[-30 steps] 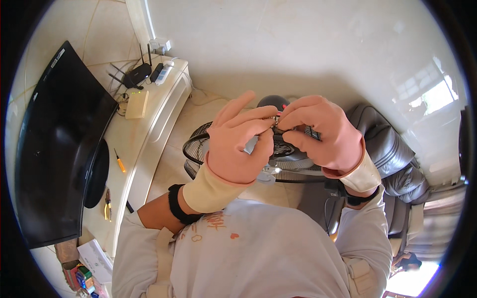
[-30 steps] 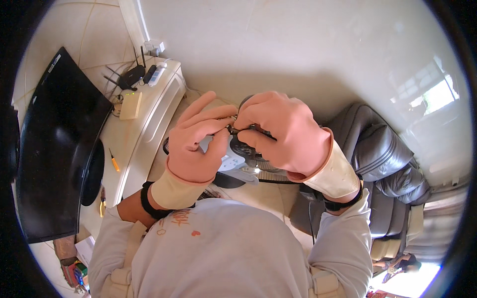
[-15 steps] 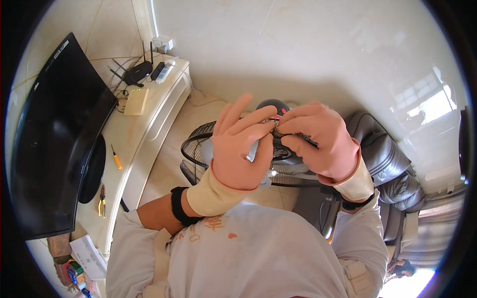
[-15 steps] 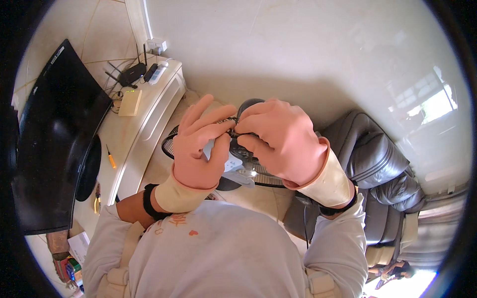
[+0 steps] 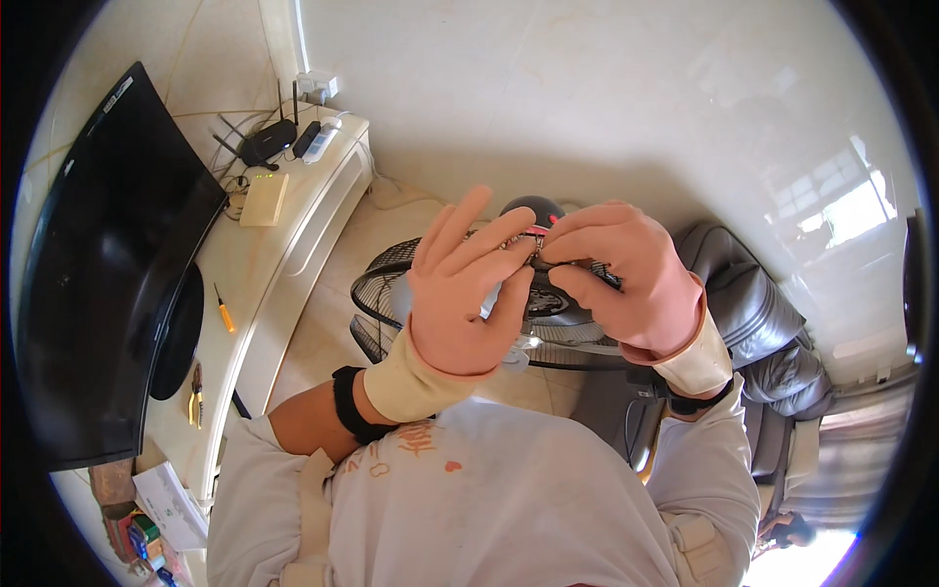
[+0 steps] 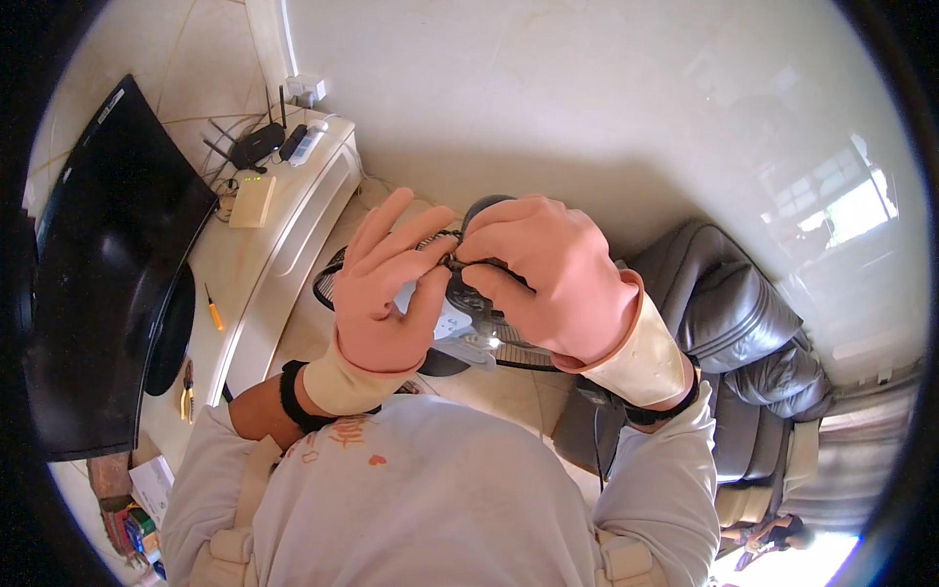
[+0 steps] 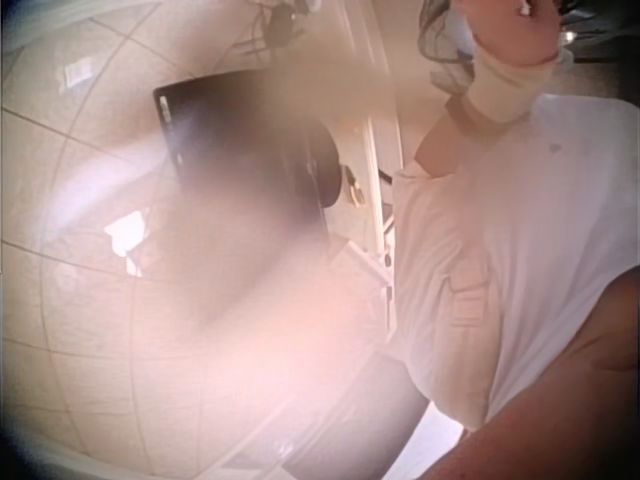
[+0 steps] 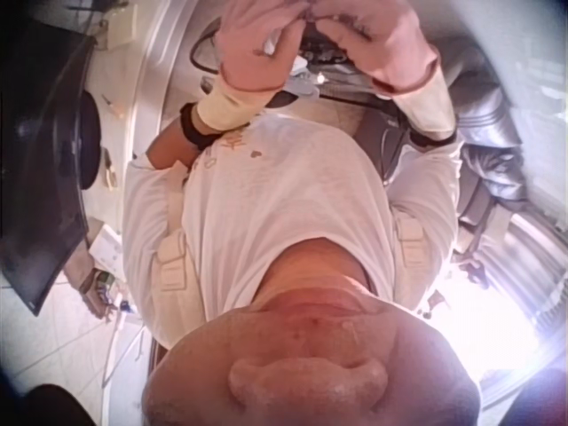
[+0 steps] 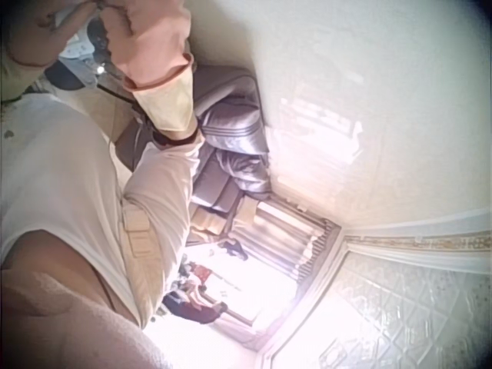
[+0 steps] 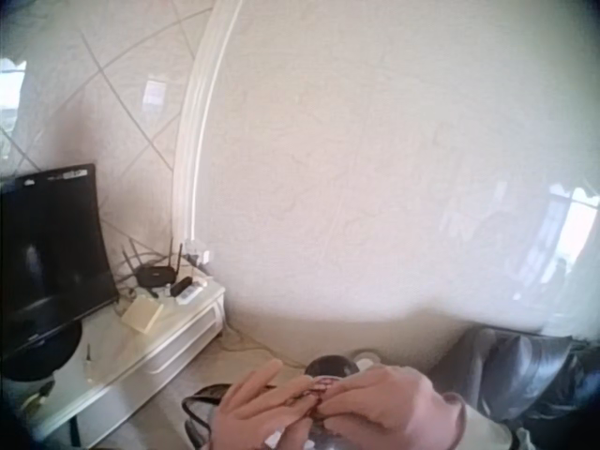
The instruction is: The person removes the guard rim from a fan, loosens its fastener with a screwdriver, takes off the rubber gloves, and separates the ends of the rim ring by hand.
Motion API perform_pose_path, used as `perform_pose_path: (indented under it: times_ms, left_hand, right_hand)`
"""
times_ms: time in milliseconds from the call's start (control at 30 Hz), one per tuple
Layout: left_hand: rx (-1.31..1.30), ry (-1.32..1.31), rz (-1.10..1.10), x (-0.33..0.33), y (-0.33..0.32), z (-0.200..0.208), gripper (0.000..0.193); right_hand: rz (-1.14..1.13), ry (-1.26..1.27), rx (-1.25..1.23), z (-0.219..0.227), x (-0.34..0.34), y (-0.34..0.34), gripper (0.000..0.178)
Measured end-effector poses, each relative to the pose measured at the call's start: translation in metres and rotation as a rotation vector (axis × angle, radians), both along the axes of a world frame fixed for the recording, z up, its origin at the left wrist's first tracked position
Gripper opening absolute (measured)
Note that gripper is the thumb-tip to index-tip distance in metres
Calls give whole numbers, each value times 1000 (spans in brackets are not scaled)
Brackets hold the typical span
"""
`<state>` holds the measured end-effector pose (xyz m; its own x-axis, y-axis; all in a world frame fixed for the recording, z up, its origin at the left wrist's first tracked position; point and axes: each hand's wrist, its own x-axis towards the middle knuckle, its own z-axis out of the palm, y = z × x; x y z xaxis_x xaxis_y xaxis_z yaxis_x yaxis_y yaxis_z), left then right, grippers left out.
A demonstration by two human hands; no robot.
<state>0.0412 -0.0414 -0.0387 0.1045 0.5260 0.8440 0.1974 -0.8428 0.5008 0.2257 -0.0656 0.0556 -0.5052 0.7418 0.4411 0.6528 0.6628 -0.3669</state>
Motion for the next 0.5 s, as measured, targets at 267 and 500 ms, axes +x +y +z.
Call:
perform_pose_path:
  times_ms: [267,500]
  left_hand:
    - [-133,-118,-251,-3,8,7,17]
    - [-166,-59,-226,-7,1,11,19]
  right_hand:
    - [-33,30,-29,0,-1,-1,12]
    - [0,-6,3,0,-1,1,11]
